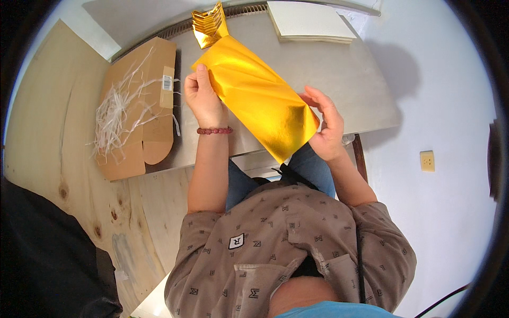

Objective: The person folds a gold-colored sheet of paper into a small triangular origami shape. They smooth the creases, fold the paper multiple times, and place the finished piece on the table. The person then picks up another gold sheet and begins folding it in the same way.

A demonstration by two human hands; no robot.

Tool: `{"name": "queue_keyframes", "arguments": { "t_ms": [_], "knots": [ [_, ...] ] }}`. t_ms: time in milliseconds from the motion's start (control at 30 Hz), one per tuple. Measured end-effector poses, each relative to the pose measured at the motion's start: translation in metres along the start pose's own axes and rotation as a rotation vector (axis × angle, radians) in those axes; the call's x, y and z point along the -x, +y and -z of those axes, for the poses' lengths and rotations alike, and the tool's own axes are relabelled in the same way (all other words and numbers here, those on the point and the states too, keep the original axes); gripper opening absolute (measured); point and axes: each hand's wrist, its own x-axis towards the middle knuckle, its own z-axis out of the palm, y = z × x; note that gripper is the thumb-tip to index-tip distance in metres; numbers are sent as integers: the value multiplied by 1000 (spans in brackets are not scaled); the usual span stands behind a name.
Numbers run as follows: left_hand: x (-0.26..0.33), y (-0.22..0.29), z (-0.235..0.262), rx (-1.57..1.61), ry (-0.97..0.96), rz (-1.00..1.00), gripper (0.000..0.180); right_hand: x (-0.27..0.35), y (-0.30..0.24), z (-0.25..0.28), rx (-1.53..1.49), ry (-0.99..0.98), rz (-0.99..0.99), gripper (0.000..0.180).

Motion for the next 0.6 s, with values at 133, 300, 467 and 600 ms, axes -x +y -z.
{"name": "queue_keyframes", "arguments": {
  "t_ms": [133,300,467,600],
  "knots": [
    [13,-4,-3,60,-60,2,24,-1,9,1,82,100,-13,41],
    [23,2,-11,86,-40,34,25,1,15,3,-40,224,-131,35],
    [18,4,-11,156,30,126,25,7,21,14,-47,247,-149,31],
    [7,14,-2,244,-84,11,21,16,24,36,64,-190,-15,40]
  ]
}}
